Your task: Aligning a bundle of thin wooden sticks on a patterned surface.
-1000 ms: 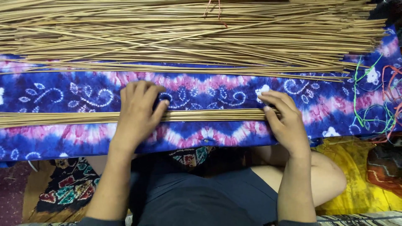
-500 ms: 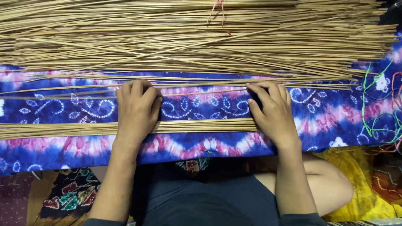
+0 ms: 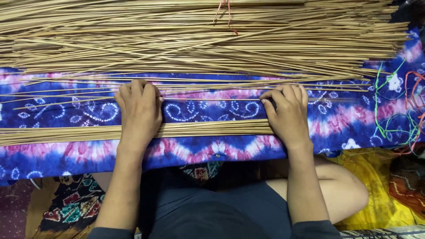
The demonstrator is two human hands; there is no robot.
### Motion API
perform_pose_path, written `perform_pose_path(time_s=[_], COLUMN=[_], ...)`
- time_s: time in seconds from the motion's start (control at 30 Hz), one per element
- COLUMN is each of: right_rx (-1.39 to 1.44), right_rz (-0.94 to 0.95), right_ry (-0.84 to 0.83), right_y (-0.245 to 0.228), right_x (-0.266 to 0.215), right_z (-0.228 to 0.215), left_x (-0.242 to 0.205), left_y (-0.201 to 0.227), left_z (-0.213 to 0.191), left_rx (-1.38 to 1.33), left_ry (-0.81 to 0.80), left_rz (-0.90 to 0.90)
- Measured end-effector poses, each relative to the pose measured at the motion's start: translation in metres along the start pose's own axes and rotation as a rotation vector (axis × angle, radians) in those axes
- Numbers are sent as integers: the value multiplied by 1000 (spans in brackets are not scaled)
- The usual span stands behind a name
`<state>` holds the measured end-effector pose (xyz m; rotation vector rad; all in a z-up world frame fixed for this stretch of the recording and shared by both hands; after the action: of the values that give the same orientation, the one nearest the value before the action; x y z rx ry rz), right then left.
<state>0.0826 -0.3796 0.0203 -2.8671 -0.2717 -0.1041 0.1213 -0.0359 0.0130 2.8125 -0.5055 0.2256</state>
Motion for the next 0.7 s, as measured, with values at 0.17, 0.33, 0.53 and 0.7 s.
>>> perform_pose_path(time_s=[0.17,0.33,0.53,0.7], right_rx=[-53,-51,-124,59], right_rz=[-20,-36,-62,-154], right_ry=[11,-15,13,172], right_y=[-7,-15,-24,-30], right_x=[3,2,-2,-18], right_z=[-1,-2,-8,-34], left_x=[-5,-10,-15,-36], left_y=[7,7,10,18], left_z=[-15,-14,-19,-39], left_rx=[16,40,50,77], left_ry=[12,26,53,218], left_rz=[43,72,56,152])
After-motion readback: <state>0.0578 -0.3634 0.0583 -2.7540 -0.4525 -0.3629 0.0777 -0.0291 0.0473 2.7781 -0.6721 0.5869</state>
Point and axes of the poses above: each hand's wrist, its own x-axis towards the middle knuckle, its own z-axis out of the palm, y = z × x, the point moved 7 cm from there along x, towards the middle knuckle, and after that the axes turned 15 degrees about -y, right-handed, at the moved point
